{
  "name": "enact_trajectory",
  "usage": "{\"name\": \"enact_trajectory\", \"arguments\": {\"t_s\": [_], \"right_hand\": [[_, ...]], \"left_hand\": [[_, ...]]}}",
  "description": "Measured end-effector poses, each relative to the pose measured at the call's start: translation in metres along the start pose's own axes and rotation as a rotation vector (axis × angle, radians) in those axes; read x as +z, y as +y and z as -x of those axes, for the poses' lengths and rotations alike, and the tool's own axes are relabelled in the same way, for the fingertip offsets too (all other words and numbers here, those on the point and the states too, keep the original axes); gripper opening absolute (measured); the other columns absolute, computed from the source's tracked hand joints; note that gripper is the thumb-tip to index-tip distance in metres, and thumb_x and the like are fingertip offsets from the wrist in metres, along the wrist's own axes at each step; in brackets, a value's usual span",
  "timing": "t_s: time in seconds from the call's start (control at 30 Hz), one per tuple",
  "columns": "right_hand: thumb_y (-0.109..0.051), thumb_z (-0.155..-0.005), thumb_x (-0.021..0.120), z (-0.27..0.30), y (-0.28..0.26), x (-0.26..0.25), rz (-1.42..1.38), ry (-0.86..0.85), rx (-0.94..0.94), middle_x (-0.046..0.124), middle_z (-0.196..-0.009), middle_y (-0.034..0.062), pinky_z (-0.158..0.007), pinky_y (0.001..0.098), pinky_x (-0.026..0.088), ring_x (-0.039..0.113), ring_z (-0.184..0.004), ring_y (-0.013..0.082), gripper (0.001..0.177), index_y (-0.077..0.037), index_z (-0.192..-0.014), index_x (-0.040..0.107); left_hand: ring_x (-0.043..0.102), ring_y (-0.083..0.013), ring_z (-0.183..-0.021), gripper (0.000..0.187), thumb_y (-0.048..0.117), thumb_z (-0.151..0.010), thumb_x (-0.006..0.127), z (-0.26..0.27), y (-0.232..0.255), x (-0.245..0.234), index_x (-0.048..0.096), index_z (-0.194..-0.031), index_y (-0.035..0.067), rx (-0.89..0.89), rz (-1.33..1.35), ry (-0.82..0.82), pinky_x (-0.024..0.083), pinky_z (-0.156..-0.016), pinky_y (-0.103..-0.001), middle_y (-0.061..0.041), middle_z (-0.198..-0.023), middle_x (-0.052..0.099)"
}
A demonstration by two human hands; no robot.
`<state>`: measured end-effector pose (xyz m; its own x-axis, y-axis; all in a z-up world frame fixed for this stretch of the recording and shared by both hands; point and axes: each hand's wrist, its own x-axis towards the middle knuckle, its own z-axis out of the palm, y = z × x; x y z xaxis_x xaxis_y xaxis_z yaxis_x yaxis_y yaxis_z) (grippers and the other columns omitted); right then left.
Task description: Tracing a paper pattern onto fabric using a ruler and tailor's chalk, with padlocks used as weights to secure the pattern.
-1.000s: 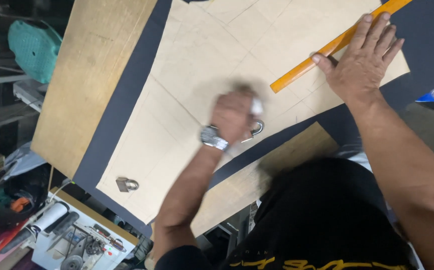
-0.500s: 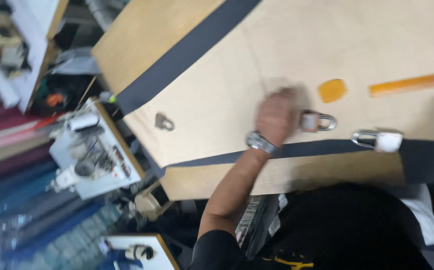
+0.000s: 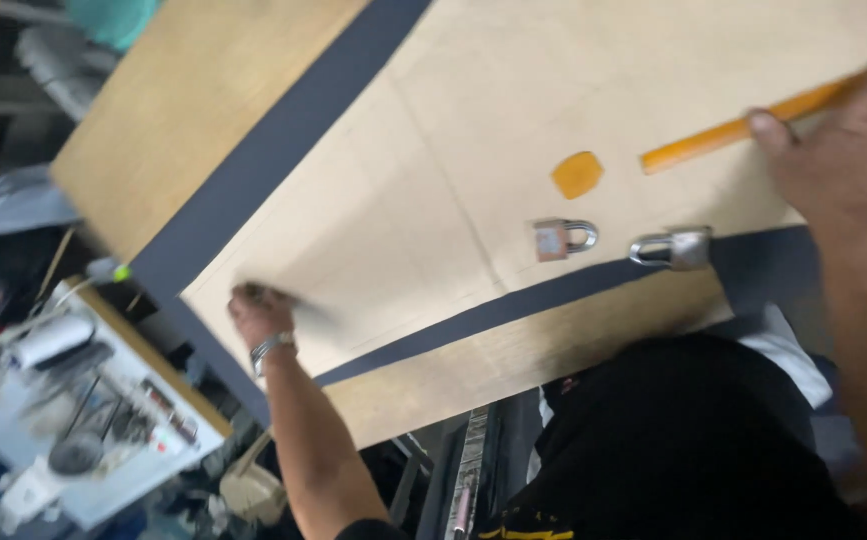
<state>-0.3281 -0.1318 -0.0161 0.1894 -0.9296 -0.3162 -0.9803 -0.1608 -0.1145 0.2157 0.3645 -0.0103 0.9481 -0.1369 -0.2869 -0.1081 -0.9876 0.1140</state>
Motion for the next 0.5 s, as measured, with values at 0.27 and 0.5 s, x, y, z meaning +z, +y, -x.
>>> {"name": "enact_trajectory", "arguments": {"t_s": [0.27, 0.5], "right_hand": [[-0.097, -0.079, 0.011, 0.003, -0.027, -0.037, 0.007, -0.322, 0.210, -0.014, -0.168, 0.0235, -0.129, 0.0627, 0.001, -0.005, -0.160, 0.0467, 0.126, -0.006, -0.163, -0.014], [-0.095, -0.089, 0.015, -0.002, -0.026, -0.034, 0.070, -0.368, 0.281, -0.022, -0.167, 0.0195, -0.130, 0.0615, -0.001, -0.009, -0.160, 0.0444, 0.118, -0.010, -0.162, -0.020]], "left_hand": [[0.062, -0.0551, -0.103, 0.036, 0.029, -0.109, 0.039, 0.023, 0.045, -0.025, 0.040, -0.137, 0.007, -0.267, -0.154, -0.052, 0.057, -0.080, -0.065, -0.027, -0.130, 0.048], [0.044, -0.0460, -0.133, 0.053, 0.035, -0.109, 0.040, 0.074, 0.052, 0.008, 0.047, -0.143, -0.004, 0.020, -0.406, 0.011, 0.034, -0.112, -0.059, -0.031, -0.141, 0.051]]}}
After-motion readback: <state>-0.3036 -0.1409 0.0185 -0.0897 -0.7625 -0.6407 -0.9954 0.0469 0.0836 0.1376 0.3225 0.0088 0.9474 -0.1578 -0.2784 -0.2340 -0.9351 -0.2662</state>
